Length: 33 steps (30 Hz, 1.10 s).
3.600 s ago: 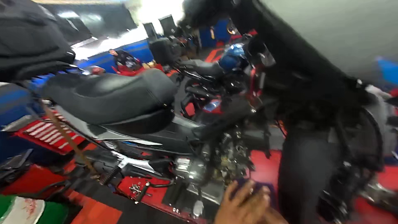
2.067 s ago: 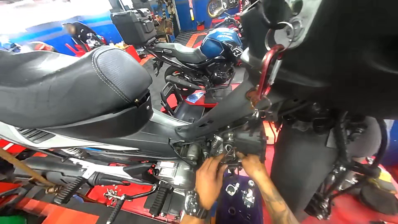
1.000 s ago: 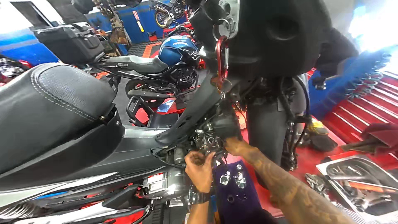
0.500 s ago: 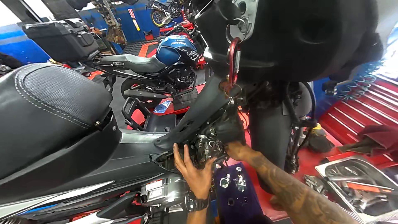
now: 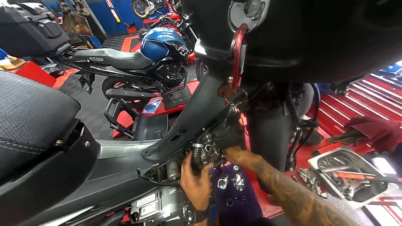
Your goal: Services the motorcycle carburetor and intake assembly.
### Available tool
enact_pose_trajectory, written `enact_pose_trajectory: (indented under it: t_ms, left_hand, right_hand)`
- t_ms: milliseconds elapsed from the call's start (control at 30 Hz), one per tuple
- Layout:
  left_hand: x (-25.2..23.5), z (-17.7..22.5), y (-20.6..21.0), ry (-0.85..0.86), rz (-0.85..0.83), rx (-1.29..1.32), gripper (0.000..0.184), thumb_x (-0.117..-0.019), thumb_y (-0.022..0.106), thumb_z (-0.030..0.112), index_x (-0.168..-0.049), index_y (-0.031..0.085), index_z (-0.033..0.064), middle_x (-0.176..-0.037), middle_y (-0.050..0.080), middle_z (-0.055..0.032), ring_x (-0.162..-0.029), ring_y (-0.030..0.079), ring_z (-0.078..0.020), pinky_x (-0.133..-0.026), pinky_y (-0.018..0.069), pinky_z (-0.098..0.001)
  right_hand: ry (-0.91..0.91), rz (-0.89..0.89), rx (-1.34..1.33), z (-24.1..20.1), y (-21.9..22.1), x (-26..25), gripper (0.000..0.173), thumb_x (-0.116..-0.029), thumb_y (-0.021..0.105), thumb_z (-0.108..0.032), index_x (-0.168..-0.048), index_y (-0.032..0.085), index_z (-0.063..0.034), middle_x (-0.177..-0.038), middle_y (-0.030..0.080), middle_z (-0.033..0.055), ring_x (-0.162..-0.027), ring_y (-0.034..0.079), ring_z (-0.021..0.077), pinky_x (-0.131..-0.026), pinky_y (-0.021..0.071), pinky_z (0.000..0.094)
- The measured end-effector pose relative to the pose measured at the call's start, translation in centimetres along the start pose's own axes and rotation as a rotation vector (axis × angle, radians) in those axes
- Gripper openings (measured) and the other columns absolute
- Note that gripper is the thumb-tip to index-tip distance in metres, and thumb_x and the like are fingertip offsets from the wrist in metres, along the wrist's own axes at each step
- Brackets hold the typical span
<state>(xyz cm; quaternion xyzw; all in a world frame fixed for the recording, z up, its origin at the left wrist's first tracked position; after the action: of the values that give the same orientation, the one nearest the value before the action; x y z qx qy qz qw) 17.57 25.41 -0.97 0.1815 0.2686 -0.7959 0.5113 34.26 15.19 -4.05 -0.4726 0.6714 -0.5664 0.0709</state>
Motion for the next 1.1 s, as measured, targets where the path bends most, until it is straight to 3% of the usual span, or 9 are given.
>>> enact_pose_trajectory:
  t_ms: [267, 467, 600, 667, 733, 867, 967, 1100]
  left_hand:
    - [-0.6, 0.1, -0.3, 0.066, 0.002, -0.041, 0.061, -0.0821, 0.082, 0.038, -0.121, 0.067, -0.0053, -0.117, 0.071, -0.0155, -0.112, 0.068, -0.0202, -0.099, 0.0565, -0.0348]
    - [-0.8, 1.3, -1.6, 0.013, 0.084, -0.084, 0.069, -0.0722, 0.089, 0.041, -0.12, 0.065, -0.0027, -0.115, 0.063, -0.0137, -0.107, 0.062, -0.0213, -0.096, 0.0544, -0.0354]
    - [0.0, 3.4, -2.1, 0.144, 0.205, -0.181, 0.047, -0.0738, 0.089, 0.036, -0.094, 0.06, 0.0054, -0.089, 0.057, -0.0042, -0.081, 0.056, -0.0112, -0.075, 0.0514, -0.0235]
    - [0.5, 3.8, -1.8, 0.18, 0.207, -0.233, 0.033, -0.0766, 0.086, 0.032, -0.082, 0.065, 0.0075, -0.074, 0.057, 0.0006, -0.067, 0.056, -0.0099, -0.066, 0.0514, -0.0258]
    - [0.8, 3.8, -1.4, 0.131, 0.17, -0.302, 0.025, -0.0809, 0.082, 0.032, -0.076, 0.069, 0.0105, -0.066, 0.06, 0.0046, -0.059, 0.057, -0.0084, -0.06, 0.0523, -0.0288]
    - [1.2, 3.5, -0.8, -0.06, 0.087, -0.418, 0.027, -0.0892, 0.072, 0.038, -0.082, 0.075, 0.0128, -0.062, 0.067, 0.0058, -0.052, 0.063, -0.0073, -0.052, 0.0549, -0.035]
    - [0.9, 3.8, -0.5, -0.184, 0.01, -0.468, 0.033, -0.092, 0.066, 0.045, -0.08, 0.077, 0.0157, -0.058, 0.065, 0.006, -0.051, 0.062, -0.0103, -0.053, 0.0536, -0.043]
    - [0.4, 4.4, 0.1, -0.3, -0.069, -0.543, 0.044, -0.0965, 0.058, 0.048, -0.069, 0.07, 0.0161, -0.052, 0.056, 0.0039, -0.049, 0.057, -0.0151, -0.053, 0.0497, -0.0469]
  right_hand:
    - [-0.003, 0.019, 0.008, -0.4, -0.5, 0.6, 0.026, -0.1031, 0.057, -0.018, -0.117, 0.071, -0.0009, -0.118, 0.069, 0.0225, -0.115, 0.064, 0.04, -0.101, 0.0463, 0.058]
    - [0.0, 0.031, 0.015, -0.4, -0.3, 0.5, 0.026, -0.1027, 0.057, -0.019, -0.117, 0.071, -0.0011, -0.117, 0.069, 0.0221, -0.114, 0.065, 0.0397, -0.1, 0.0473, 0.0579]
    - [0.032, -0.032, -0.01, -0.1, 0.0, 0.5, 0.029, -0.1047, 0.053, -0.02, -0.116, 0.071, -0.0005, -0.116, 0.069, 0.023, -0.114, 0.064, 0.0403, -0.101, 0.046, 0.059]
    - [0.018, 0.03, -0.055, 0.0, -0.2, 0.4, 0.028, -0.1033, 0.054, -0.021, -0.113, 0.072, -0.0009, -0.113, 0.07, 0.0221, -0.112, 0.065, 0.0391, -0.098, 0.0471, 0.0587]
    - [0.02, 0.051, -0.073, 0.2, -0.2, 0.2, 0.029, -0.1035, 0.054, -0.023, -0.116, 0.071, -0.0023, -0.115, 0.07, 0.021, -0.114, 0.064, 0.0378, -0.1, 0.0469, 0.0581]
    - [0.02, 0.052, -0.069, 0.3, -0.1, 0.3, 0.031, -0.1037, 0.052, -0.024, -0.118, 0.071, -0.0044, -0.118, 0.069, 0.02, -0.117, 0.064, 0.0368, -0.101, 0.0468, 0.058]
    - [0.03, 0.043, -0.076, 0.2, -0.3, 0.5, 0.032, -0.1042, 0.051, -0.025, -0.119, 0.07, -0.0042, -0.12, 0.069, 0.0205, -0.119, 0.063, 0.0375, -0.101, 0.0463, 0.0594]
    - [0.036, 0.054, -0.086, 0.2, -0.6, 0.9, 0.031, -0.1015, 0.055, -0.024, -0.12, 0.07, -0.0041, -0.122, 0.068, 0.0224, -0.12, 0.062, 0.0402, -0.101, 0.0459, 0.062]
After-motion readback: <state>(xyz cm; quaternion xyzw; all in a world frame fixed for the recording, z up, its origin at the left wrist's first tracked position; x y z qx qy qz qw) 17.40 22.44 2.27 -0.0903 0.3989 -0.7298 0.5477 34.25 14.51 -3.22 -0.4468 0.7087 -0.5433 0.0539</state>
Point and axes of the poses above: each hand's wrist, its own x-axis away from the middle knuckle, its own y-axis out of the palm, z = x × y, the point moved 8 cm from there along -x, towards the middle knuckle
